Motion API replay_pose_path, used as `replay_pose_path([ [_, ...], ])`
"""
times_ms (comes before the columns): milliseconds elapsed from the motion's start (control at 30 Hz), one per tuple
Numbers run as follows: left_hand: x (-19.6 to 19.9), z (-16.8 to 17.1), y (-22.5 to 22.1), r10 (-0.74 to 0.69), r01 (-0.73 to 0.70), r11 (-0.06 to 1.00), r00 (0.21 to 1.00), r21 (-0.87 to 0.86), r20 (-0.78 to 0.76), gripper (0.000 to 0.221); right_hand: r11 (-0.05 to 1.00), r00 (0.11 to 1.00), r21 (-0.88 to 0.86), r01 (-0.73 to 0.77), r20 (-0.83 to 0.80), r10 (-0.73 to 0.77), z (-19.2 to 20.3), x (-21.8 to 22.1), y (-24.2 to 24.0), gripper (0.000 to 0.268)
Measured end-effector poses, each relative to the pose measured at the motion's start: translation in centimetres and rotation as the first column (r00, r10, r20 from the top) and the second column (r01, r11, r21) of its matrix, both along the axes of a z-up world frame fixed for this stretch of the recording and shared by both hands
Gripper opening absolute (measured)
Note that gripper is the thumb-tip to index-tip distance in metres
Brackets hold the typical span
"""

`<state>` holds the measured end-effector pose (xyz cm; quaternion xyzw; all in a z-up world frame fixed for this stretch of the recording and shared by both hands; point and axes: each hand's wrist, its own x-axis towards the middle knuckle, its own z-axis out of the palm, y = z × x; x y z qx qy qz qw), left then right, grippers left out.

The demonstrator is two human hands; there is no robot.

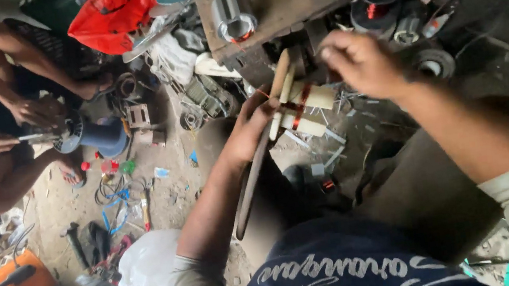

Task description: A technician is seen repairing a motor stator by cutting strips of insulation paper with scissors and manually inserting them into the slots of the metal core.

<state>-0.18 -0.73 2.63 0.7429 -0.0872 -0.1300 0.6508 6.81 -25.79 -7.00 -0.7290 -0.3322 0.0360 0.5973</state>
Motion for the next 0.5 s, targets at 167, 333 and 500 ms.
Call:
replay_pose_path([
  [167, 2.8, 0.4, 0.9, 0.125, -0.125, 0.992, 0.991, 0.006, 0.052, 0.06, 0.846, 0.83, 0.019, -0.533, -0.181, 0.527, 11.3, -9.9, 3.5, 0.023],
  [333, 0.2, 0.7, 0.0, -0.014, 0.014, 0.999, 1.0, 0.044, 0.015, 0.067, 0.971, 0.974, 0.234, -0.04, -0.209, 0.091, 6.6, -1.5, -1.4, 0.022],
  [500, 2.5, -5.1, 1.8, 0.001, 0.004, 0.998, 0.997, 0.058, -0.08, 0.065, 0.977, 0.995, 0.212, 0.031, -0.104, -0.008, 8.2, 0.1, -2.0, 0.023],
])
